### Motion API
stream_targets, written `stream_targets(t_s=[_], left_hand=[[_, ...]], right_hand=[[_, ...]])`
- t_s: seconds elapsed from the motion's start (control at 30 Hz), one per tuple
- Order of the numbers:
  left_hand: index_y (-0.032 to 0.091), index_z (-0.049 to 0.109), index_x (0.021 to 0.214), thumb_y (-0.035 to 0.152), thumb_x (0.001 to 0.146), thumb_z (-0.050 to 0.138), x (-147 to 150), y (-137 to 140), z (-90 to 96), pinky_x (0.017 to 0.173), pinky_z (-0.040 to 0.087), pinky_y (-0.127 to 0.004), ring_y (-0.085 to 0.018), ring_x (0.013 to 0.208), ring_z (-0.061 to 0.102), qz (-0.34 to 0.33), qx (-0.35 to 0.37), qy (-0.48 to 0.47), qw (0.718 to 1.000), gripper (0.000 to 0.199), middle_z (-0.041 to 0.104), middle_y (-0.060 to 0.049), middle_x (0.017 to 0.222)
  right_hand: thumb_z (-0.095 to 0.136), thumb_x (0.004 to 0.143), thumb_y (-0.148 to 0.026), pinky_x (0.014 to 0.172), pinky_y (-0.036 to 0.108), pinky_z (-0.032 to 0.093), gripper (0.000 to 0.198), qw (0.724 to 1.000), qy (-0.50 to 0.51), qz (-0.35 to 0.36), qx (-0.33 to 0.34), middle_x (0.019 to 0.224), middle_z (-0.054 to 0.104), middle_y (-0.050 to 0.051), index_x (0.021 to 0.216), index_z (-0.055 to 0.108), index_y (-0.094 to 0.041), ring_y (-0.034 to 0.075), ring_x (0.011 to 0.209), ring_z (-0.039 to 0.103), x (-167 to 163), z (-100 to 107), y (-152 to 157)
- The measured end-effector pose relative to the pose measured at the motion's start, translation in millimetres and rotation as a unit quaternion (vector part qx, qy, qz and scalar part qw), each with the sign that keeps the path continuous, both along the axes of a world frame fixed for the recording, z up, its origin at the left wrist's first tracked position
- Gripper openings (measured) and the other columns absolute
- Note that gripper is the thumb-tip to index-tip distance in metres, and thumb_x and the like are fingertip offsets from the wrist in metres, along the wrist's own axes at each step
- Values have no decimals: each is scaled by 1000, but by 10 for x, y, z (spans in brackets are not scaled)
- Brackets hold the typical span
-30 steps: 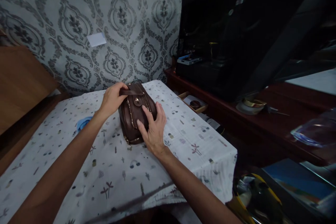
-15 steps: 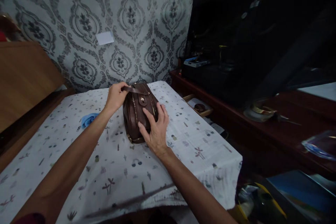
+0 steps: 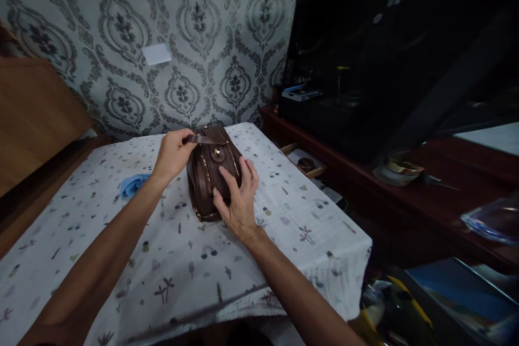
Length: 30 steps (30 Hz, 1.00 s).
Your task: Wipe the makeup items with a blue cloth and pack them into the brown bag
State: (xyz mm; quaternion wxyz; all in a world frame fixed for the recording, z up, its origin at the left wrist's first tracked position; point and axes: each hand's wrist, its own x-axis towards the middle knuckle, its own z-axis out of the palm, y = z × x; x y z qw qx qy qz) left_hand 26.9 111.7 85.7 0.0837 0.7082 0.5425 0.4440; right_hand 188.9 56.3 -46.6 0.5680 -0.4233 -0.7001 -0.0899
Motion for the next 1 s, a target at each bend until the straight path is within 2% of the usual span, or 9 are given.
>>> stream_targets(t_s=[0.13, 0.27, 0.4, 0.53, 0.6, 0.8, 0.87, 0.93, 1.0], left_hand=[[18, 60, 64, 32, 72, 56, -28, 42, -10, 56, 28, -25, -12, 57, 41, -28, 0, -41, 999, 17, 49, 3, 56], [18, 57, 61, 38, 76, 55, -54, 173, -5, 54, 30, -25, -13, 57, 42, -34, -9, -72, 997, 25, 52, 2, 58], [19, 56, 64, 47, 79, 56, -52, 203, -35, 57, 33, -26, -15, 60, 46, -8, -15, -6, 1000, 32, 53, 0, 62], [20, 50, 62, 40, 80, 59, -42, 128, -86, 62, 35, -28, -16, 66, 46, 33, 50, 71, 996, 29, 49, 0, 68], [20, 48, 62, 36, 81, 59, -44, 110, -100, 63, 35, -29, -16, 66, 46, 45, 63, 79, 994, 27, 48, 0, 68], [20, 48, 63, 30, 83, 60, -43, 104, -160, 63, 38, -28, -16, 69, 49, 23, 82, 42, 996, 26, 49, 0, 70], [19, 55, 71, 30, 85, 61, -24, 42, -225, 66, 42, -28, -18, 76, 53, 22, 87, 33, 995, 19, 53, -1, 77], [19, 64, 88, 31, 87, 60, -3, -63, -316, 72, 46, -29, -20, 89, 58, 10, 75, 18, 997, 12, 59, -4, 90], [21, 65, 112, 33, 90, 58, 9, -180, -415, 80, 50, -31, -22, 106, 59, -10, 54, 1, 999, 26, 62, -7, 110]], right_hand=[[55, 93, -29, 115, 61, 37, 41, 1000, -4, -7, -5, 159, 26, 14, 134, 54, -23, 37, 147, 27, 10, 19, -6], [55, 95, -31, 116, 61, 37, 40, 1000, 2, -3, -1, 157, 29, 14, 134, 55, -23, 37, 146, 29, 15, 30, -3], [56, 95, -34, 116, 62, 36, 41, 1000, 5, 1, 1, 156, 30, 15, 135, 54, -23, 38, 146, 29, 19, 22, 2], [58, 96, -38, 116, 62, 36, 44, 1000, -2, 5, -1, 157, 28, 15, 137, 53, -24, 38, 147, 28, 27, 9, 5], [57, 97, -36, 116, 61, 36, 42, 1000, -5, 2, 0, 157, 28, 15, 137, 53, -25, 38, 147, 28, 28, 7, 3], [52, 99, -31, 116, 61, 36, 41, 1000, -11, -6, 1, 158, 27, 15, 139, 52, -23, 37, 147, 26, 3, 10, -4], [51, 99, -30, 116, 62, 36, 41, 1000, -7, -3, 2, 159, 26, 16, 139, 52, -22, 37, 147, 26, -5, 10, -3], [52, 98, -30, 116, 62, 35, 42, 1000, -1, 0, 3, 160, 26, 15, 139, 52, -22, 37, 147, 26, -7, 9, -3], [52, 98, -30, 116, 62, 34, 42, 1000, 2, 4, 3, 160, 27, 15, 139, 52, -22, 37, 147, 26, -5, 8, -4]])
